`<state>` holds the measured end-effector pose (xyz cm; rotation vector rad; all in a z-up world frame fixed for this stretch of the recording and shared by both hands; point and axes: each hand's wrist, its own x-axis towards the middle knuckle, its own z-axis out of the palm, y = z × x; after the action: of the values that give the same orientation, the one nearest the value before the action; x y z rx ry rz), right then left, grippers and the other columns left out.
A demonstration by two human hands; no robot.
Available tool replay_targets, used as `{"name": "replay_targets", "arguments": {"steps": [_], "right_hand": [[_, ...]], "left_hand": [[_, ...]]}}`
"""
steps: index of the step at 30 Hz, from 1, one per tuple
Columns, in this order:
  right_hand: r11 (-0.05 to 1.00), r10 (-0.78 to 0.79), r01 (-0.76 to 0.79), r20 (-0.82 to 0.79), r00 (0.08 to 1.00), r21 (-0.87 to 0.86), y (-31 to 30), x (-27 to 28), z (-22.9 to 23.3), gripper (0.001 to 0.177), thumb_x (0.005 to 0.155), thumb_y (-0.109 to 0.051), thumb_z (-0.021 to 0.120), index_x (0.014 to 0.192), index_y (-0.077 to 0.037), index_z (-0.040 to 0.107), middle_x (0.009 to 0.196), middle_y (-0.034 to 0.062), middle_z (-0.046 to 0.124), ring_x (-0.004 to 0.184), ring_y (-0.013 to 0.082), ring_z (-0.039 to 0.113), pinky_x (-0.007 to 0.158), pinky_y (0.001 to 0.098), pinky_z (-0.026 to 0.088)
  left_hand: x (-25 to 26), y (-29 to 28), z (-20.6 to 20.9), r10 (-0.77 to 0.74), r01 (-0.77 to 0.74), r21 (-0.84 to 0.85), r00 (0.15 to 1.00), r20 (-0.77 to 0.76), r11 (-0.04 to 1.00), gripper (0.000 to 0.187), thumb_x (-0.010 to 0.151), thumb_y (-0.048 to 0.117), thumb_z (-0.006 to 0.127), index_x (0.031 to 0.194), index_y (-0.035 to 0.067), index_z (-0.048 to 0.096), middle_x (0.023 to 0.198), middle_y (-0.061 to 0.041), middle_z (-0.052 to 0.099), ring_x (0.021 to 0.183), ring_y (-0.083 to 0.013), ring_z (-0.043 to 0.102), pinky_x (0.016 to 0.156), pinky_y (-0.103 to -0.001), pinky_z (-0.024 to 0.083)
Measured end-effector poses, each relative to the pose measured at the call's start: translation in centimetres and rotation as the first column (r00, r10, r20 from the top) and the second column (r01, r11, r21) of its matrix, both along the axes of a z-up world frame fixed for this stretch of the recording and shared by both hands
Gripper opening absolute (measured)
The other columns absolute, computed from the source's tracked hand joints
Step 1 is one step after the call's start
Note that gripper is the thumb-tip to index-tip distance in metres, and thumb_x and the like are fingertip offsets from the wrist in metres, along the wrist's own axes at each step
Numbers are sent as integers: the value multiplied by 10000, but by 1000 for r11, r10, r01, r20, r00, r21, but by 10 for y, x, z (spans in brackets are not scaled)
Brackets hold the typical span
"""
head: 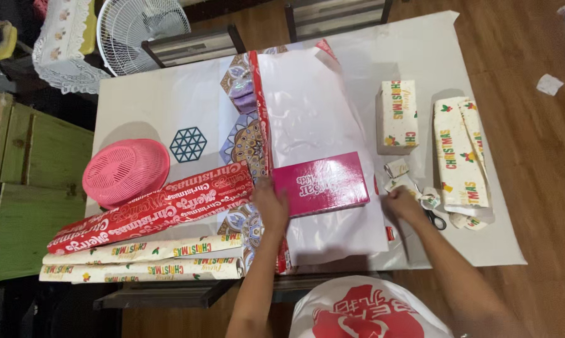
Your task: The person places a pair of sandals into a pink box, closes it, and tapes the lid shut. They then unroll red Christmas wrapping paper, position the box on it, fold the paper around the box, and cut the excess paper with scissors.
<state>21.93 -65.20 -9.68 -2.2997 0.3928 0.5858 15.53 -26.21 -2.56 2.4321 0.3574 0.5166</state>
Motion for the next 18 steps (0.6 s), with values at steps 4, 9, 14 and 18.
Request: {"name": "replay_targets", "arguments": {"steps": [4, 9, 14, 18], "right_hand": [[988, 136, -124, 140, 981, -94, 30, -16, -18, 355, 743, -214, 747, 1026, -67, 591, 846, 158, 684, 863, 368, 686, 783, 468, 539], [989, 136, -144, 212, 968, 20, 13, -6, -17, 304, 758, -238, 790, 908, -73, 583, 804, 138, 674, 778, 316, 675, 732, 434, 537], [997, 80, -79, 187, 979, -14, -1, -10, -14, 198, 825, -198, 739, 909, -88, 597, 815, 119, 695, 765, 275, 665, 730, 408, 526], [997, 8, -21, 157, 988, 79, -28, -7, -6, 141, 839, -143, 669, 881, -29, 598, 822, 120, 724, 772, 297, 695, 719, 429, 548]], "left_hand": [[-7, -48, 16, -375, 428, 251, 897, -233, 868, 567, 899, 354, 661, 1415, 134, 572, 1616, -197, 391, 1532, -359, 293, 1255, -613, 154], [-7, -47, 11, -376, 540, 310, 807, -455, 783, 719, 946, 721, 404, 1575, 379, 353, 1695, -53, 180, 1564, -333, 62, 1152, -766, -40], [-19, -27, 14, -346, 534, 244, 770, -537, 810, 742, 925, 762, 398, 1584, 431, 326, 1722, -23, 142, 1593, -316, 42, 1154, -773, -46], [-26, -26, 17, -363, 533, 203, 763, -534, 821, 786, 896, 782, 417, 1585, 415, 327, 1722, -83, 113, 1568, -356, 47, 1169, -732, -12]]}}
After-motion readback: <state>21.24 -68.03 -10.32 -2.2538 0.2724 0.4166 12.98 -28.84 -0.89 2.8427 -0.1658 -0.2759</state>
